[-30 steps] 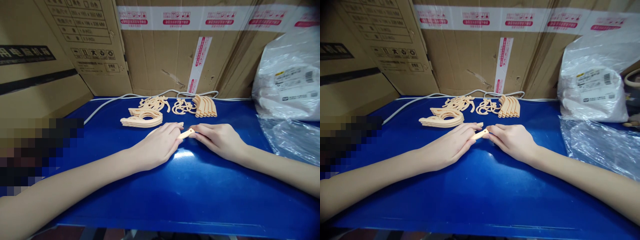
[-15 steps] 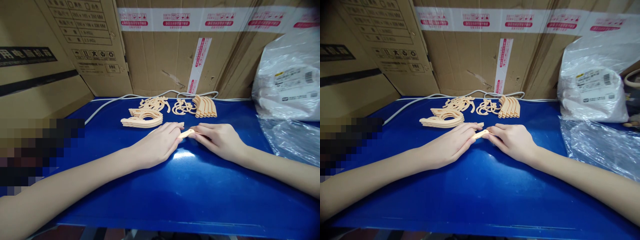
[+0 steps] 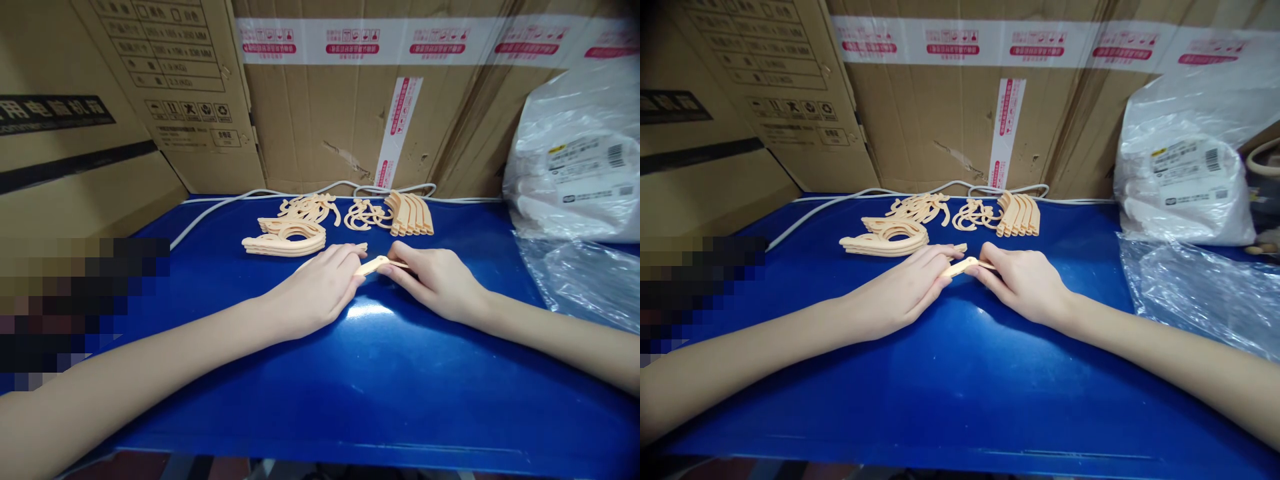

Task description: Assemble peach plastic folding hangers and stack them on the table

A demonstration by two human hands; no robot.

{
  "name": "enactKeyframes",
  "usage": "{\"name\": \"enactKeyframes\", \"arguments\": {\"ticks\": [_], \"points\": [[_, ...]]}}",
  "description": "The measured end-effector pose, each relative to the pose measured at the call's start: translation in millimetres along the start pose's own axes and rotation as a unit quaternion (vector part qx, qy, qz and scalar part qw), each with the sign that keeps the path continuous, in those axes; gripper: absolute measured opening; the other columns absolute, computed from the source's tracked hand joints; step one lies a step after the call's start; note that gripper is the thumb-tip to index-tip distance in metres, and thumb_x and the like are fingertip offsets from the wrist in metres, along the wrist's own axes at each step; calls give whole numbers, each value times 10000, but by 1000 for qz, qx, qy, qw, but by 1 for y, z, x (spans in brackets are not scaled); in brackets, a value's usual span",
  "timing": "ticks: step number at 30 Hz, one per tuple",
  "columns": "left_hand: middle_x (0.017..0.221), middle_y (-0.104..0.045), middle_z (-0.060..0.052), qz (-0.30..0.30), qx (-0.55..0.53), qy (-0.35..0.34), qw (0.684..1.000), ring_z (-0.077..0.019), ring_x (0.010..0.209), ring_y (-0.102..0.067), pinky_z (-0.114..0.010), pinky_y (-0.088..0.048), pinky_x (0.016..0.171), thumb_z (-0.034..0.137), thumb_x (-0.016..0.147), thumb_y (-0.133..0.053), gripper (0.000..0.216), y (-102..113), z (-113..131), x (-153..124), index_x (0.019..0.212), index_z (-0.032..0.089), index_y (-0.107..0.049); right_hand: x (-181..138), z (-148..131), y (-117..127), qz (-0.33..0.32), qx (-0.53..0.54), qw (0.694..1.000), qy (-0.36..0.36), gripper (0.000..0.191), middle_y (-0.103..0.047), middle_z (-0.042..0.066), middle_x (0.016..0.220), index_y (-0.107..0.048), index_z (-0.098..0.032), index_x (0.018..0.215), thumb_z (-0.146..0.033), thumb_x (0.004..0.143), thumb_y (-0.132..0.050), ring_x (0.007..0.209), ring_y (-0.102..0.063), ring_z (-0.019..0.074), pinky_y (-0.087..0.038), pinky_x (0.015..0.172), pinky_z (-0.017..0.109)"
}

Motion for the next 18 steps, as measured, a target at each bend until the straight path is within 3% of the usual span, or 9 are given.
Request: {"name": "enactKeyframes", "arguments": {"ticks": [6,18], "points": [[1358,-483,-170,-7,2,0,1000,-247,1328,-390,-434,-353,1113,226,1013,-282,316,-1,0,-1,1202,85,-492,1,-1,0,22,-13,1000,-4,330,-570,-14,607,-378,-229,804,-511,967,-327,476,-529,150,-320,488,247],[1356,-468,-198,-5,26,-14,1000,-264,1344,-368,-452,-347,1117,215,1010,-287,290,-1,2,-1,1130,68,-506,4,4,0,-24,82,996,-7,271,-512,-52,567,-377,-229,886,-491,955,-374,477,-491,142,-311,496,244]]}}
Point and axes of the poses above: each hand's wrist, its own x-axis towards the middle knuckle, its own y-axis out of the back of the hand, z = x × y, the point moved 2 cm from there along x, towards the middle knuckle
